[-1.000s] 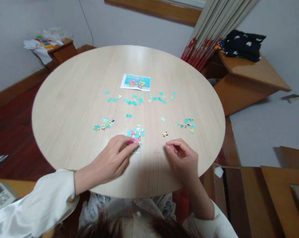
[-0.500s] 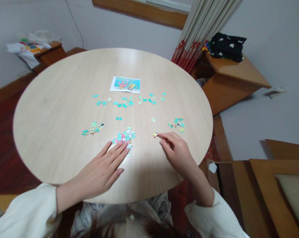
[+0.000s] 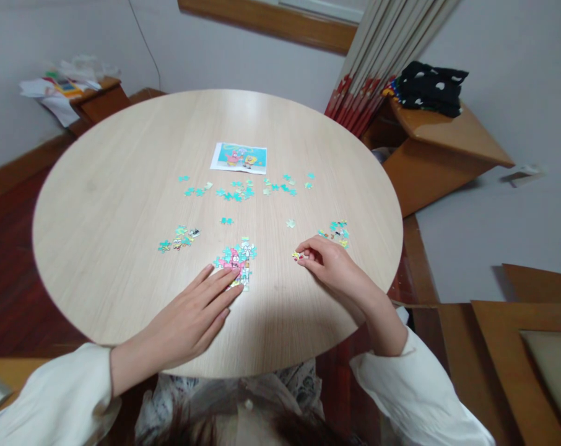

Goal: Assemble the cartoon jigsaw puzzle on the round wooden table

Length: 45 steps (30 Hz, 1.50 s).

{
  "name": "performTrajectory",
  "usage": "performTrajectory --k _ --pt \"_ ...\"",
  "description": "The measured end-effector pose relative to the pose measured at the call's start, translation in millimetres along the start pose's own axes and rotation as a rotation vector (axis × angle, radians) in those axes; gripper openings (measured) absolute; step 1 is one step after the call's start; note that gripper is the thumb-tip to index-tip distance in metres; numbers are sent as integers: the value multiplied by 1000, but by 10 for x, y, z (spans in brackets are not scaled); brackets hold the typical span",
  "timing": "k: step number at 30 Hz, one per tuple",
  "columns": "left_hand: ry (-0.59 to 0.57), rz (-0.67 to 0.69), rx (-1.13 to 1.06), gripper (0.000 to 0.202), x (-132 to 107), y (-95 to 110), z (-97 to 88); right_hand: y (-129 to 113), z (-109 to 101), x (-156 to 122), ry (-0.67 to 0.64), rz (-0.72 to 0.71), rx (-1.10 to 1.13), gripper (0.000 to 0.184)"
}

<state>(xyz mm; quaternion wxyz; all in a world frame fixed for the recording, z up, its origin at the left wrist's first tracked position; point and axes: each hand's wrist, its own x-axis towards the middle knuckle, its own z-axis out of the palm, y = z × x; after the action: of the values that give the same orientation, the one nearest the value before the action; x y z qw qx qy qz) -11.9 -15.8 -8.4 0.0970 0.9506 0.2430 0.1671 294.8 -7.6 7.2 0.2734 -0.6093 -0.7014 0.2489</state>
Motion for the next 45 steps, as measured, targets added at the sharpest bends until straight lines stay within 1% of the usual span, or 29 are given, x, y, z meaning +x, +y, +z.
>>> performTrajectory --k 3,7,12,16,26,32,39,45 --pt "-5 2 0 42 3 2 -4 -29 -9 -1 5 39 26 8" --pt "-3 10 22 40 11 5 -13 -32 -4 -13 44 72 86 20" --pt "6 15 26 40 7 6 -12 70 21 -64 155 132 262 32" --pt "9 8 2 41 1 2 -12 119 44 -89 221 122 294 33" --pt "11 -4 -30 47 -14 -4 10 78 42 -97 226 109 289 35" --pt "9 14 -9 47 -11 -11 -4 64 49 -102 233 110 287 31" --pt "-8 -5 -32 47 -14 -6 -3 42 47 -108 235 95 278 32" --pt "-15 8 -31 45 -5 0 -17 53 58 -114 245 86 283 32"
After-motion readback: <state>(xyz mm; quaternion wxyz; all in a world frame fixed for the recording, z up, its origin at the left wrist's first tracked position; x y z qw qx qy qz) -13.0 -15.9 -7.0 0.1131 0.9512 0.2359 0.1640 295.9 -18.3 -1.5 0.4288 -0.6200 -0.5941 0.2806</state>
